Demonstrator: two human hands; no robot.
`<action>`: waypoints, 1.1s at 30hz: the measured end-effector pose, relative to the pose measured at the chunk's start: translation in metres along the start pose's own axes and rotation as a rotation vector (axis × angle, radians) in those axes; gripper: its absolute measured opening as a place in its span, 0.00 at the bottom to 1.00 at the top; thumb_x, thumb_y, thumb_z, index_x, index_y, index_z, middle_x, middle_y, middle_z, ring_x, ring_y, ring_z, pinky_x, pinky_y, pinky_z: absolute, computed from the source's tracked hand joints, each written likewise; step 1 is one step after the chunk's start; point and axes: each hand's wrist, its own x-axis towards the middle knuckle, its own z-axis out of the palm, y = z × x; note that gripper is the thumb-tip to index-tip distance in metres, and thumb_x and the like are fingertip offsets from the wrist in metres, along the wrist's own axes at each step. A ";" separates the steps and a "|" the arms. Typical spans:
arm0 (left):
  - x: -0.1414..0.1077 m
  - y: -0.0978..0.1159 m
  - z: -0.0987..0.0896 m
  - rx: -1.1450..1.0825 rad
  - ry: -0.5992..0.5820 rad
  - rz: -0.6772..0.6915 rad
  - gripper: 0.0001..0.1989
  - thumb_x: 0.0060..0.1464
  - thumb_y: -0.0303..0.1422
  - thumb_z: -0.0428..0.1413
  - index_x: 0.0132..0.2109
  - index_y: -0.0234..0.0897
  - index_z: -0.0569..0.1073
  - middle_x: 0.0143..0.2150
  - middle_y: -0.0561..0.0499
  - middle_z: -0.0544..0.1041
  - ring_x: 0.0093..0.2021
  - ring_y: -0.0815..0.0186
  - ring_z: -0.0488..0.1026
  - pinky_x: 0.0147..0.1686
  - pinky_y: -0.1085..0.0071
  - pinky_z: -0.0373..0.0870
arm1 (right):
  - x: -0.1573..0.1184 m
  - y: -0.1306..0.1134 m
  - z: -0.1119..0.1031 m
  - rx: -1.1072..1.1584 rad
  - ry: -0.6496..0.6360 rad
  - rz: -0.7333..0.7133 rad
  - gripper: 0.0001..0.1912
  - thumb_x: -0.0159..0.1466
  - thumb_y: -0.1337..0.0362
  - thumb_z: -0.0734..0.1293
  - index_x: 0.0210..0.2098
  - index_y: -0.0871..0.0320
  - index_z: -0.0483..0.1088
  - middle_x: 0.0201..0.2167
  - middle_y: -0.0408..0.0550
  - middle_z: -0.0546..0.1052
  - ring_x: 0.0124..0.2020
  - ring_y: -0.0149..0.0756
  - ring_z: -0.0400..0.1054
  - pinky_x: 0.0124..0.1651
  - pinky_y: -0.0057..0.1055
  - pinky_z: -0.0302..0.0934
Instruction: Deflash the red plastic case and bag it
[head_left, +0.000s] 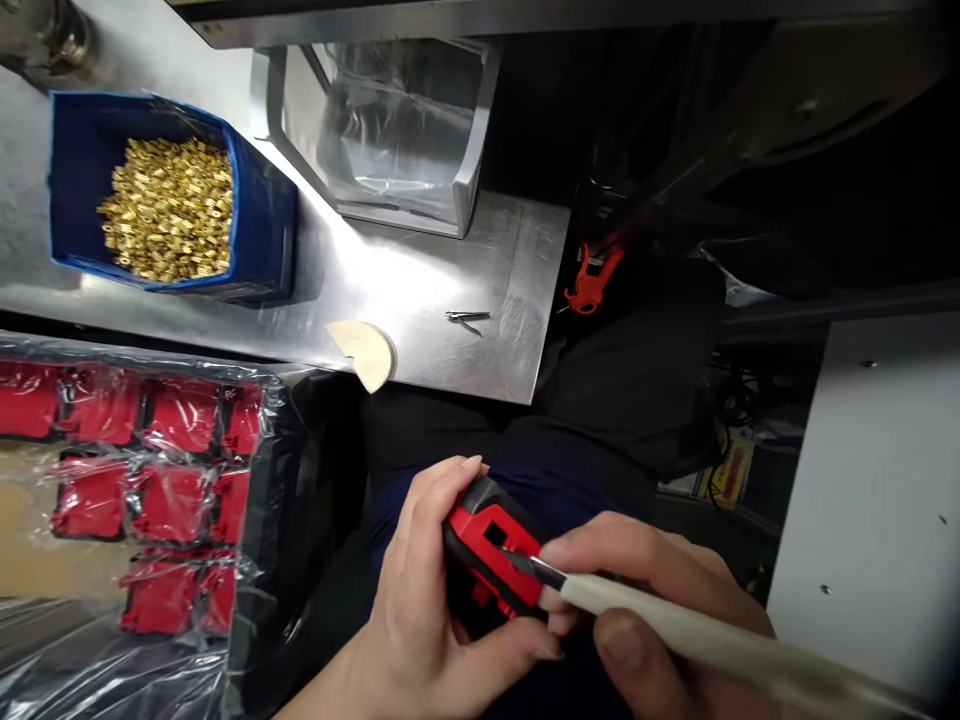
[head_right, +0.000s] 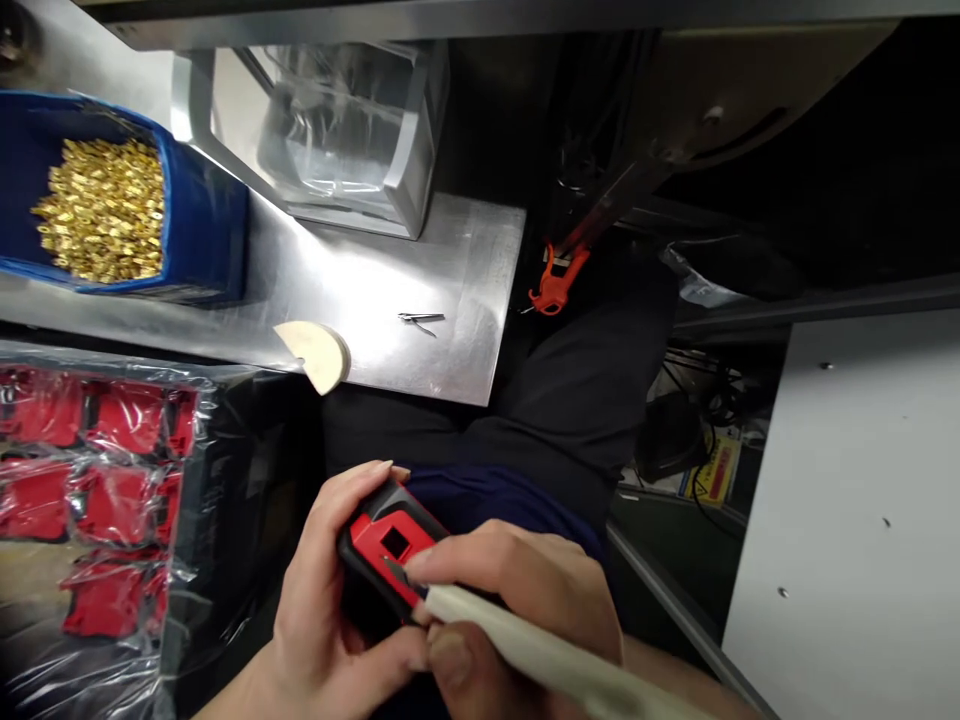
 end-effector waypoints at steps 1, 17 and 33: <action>0.000 0.000 -0.001 0.001 0.008 -0.010 0.50 0.53 0.54 0.66 0.70 0.27 0.57 0.60 0.30 0.68 0.58 0.44 0.71 0.55 0.47 0.74 | 0.003 -0.001 0.000 0.015 -0.056 -0.025 0.08 0.69 0.61 0.66 0.47 0.56 0.73 0.27 0.42 0.79 0.24 0.31 0.75 0.27 0.24 0.70; -0.002 -0.002 0.000 -0.014 0.041 -0.014 0.47 0.50 0.47 0.70 0.69 0.29 0.62 0.59 0.34 0.69 0.58 0.46 0.68 0.57 0.49 0.71 | 0.006 0.008 0.014 -0.052 -0.082 -0.141 0.04 0.63 0.69 0.69 0.37 0.56 0.69 0.27 0.40 0.79 0.25 0.28 0.75 0.30 0.21 0.71; 0.002 -0.002 0.000 0.013 0.046 0.013 0.45 0.50 0.41 0.71 0.67 0.23 0.62 0.59 0.34 0.69 0.58 0.50 0.69 0.58 0.55 0.71 | 0.003 0.011 0.015 -0.060 -0.085 -0.211 0.02 0.68 0.69 0.65 0.40 0.59 0.71 0.29 0.43 0.80 0.29 0.28 0.76 0.37 0.20 0.73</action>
